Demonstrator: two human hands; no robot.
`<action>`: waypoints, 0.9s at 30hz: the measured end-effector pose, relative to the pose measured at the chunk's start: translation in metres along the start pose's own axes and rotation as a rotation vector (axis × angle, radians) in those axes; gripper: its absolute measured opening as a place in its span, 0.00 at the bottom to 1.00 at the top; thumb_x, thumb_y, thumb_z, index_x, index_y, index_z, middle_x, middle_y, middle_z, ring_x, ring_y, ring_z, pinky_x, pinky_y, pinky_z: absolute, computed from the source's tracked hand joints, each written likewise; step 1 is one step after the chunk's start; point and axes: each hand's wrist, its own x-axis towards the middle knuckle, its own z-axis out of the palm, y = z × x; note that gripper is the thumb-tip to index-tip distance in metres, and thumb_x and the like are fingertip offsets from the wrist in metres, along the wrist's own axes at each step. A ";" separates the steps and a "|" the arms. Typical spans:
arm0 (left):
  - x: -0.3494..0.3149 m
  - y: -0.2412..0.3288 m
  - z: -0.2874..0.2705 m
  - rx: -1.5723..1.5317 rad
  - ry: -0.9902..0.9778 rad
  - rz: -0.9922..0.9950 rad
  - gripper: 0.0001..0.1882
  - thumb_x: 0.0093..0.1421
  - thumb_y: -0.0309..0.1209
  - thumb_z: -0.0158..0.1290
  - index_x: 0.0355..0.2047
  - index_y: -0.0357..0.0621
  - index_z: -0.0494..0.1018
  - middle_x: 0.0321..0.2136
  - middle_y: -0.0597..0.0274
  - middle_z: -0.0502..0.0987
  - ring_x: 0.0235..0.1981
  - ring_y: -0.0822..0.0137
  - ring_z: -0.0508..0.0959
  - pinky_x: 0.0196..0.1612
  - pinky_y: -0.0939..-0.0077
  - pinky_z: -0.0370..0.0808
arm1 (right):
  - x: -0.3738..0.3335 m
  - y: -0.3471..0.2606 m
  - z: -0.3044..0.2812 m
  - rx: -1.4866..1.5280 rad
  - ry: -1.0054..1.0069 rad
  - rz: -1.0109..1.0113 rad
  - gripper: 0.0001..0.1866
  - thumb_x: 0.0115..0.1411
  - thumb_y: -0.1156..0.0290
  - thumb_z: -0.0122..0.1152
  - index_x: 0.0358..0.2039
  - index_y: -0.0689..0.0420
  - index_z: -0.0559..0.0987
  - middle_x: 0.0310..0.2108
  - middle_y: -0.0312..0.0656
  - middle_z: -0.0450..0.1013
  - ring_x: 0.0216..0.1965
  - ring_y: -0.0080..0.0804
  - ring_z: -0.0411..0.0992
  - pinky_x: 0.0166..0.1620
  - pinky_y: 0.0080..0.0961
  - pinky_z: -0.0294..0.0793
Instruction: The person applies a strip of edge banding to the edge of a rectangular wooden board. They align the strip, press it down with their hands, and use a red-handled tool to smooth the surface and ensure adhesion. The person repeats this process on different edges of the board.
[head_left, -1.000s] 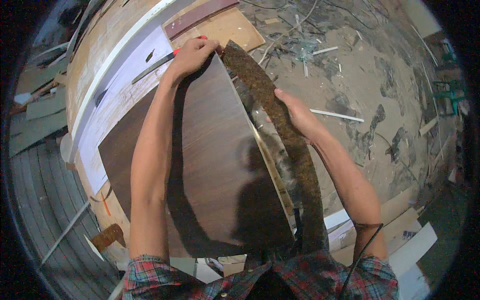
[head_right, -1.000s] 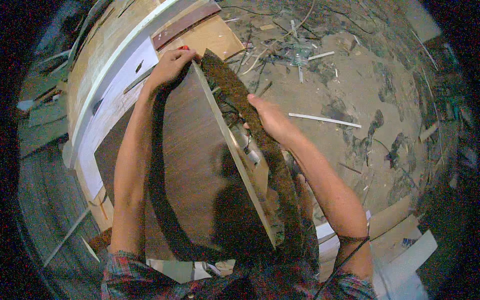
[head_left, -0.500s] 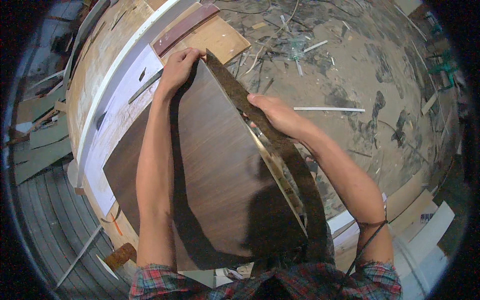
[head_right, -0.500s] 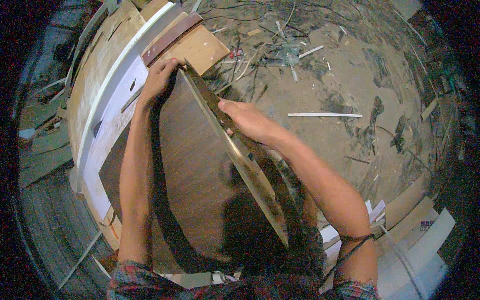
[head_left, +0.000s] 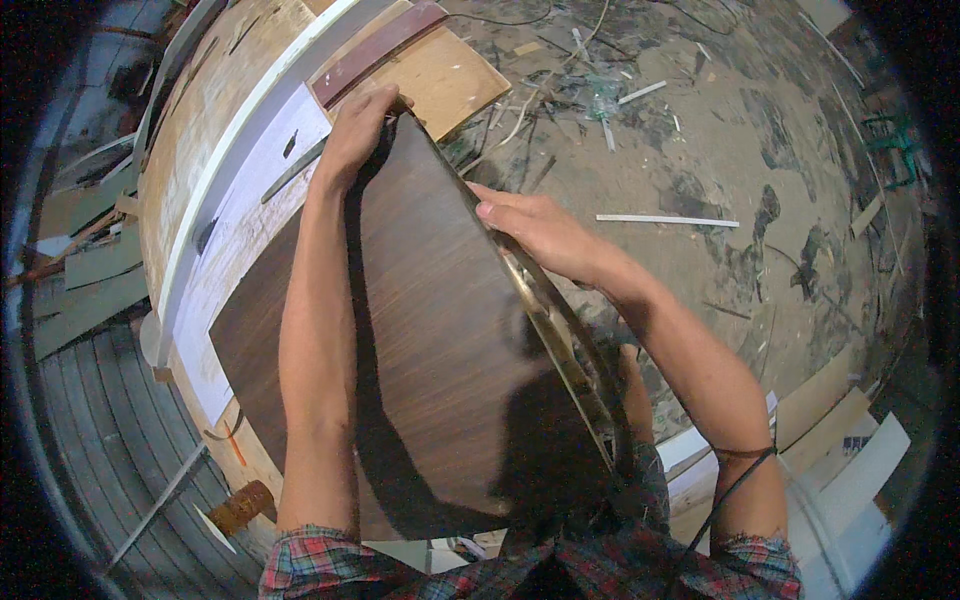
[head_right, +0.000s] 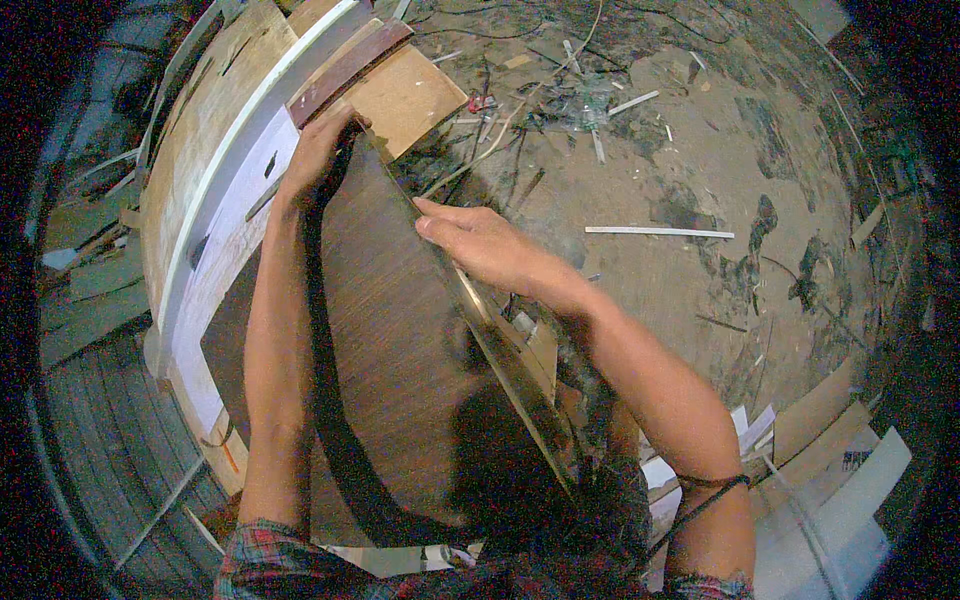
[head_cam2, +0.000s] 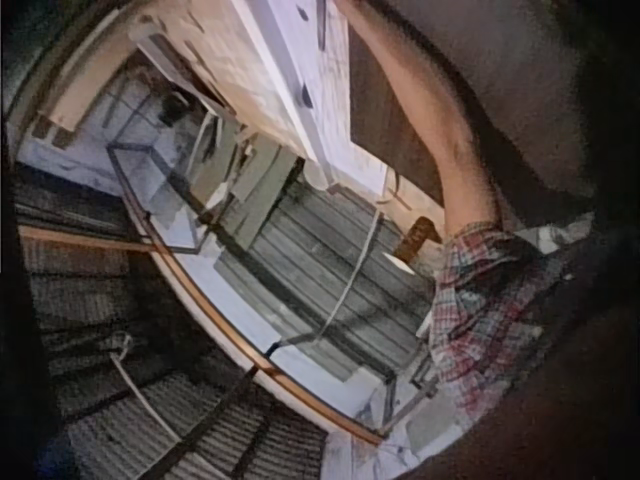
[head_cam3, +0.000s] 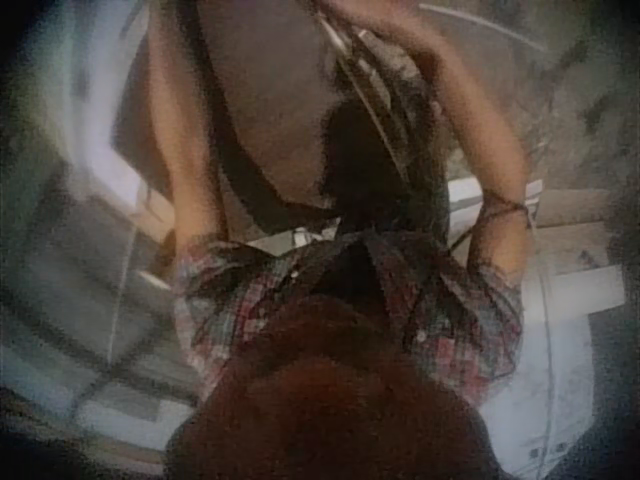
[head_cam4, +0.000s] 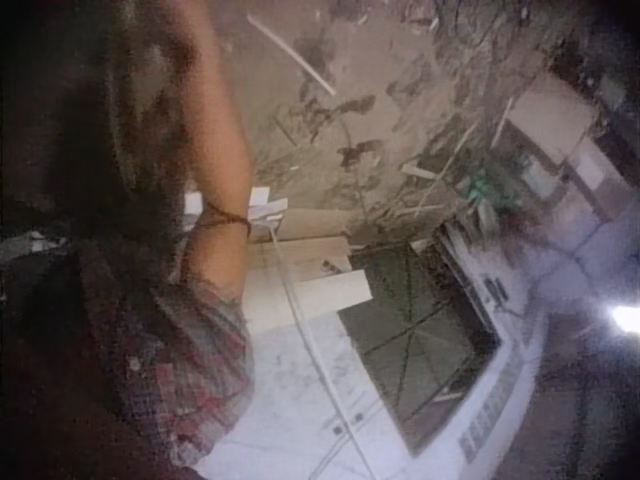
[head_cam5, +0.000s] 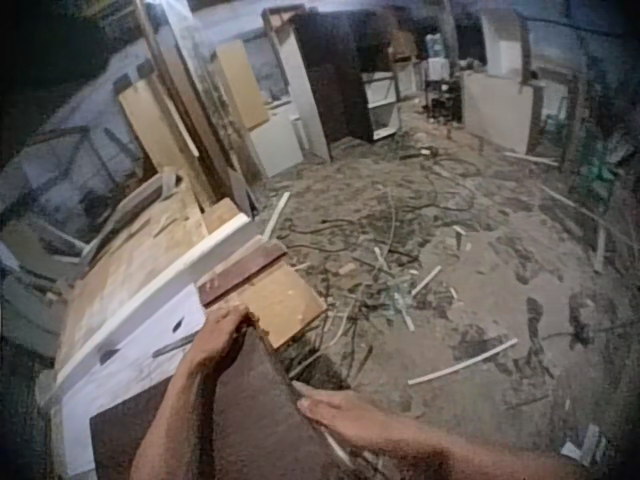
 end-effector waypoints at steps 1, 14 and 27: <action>0.000 0.003 0.001 -0.002 -0.004 -0.012 0.26 0.68 0.46 0.44 0.40 0.32 0.79 0.37 0.57 0.81 0.40 0.66 0.76 0.49 0.73 0.69 | 0.000 0.004 0.001 0.018 0.017 -0.023 0.34 0.68 0.48 0.46 0.66 0.58 0.63 0.61 0.48 0.67 0.60 0.36 0.66 0.62 0.29 0.61; 0.006 0.001 0.001 0.052 -0.053 -0.008 0.33 0.59 0.56 0.54 0.47 0.36 0.77 0.45 0.58 0.78 0.47 0.65 0.73 0.54 0.71 0.66 | 0.002 -0.009 -0.005 -0.070 0.058 -0.003 0.36 0.66 0.45 0.47 0.62 0.64 0.67 0.63 0.50 0.65 0.64 0.43 0.63 0.65 0.30 0.59; 0.023 -0.007 0.012 -0.238 -0.014 -0.240 0.28 0.59 0.49 0.59 0.50 0.39 0.76 0.45 0.60 0.76 0.44 0.68 0.73 0.48 0.77 0.68 | 0.024 -0.005 -0.003 -0.120 0.233 -0.091 0.31 0.66 0.44 0.48 0.55 0.58 0.76 0.54 0.48 0.74 0.57 0.43 0.71 0.59 0.33 0.67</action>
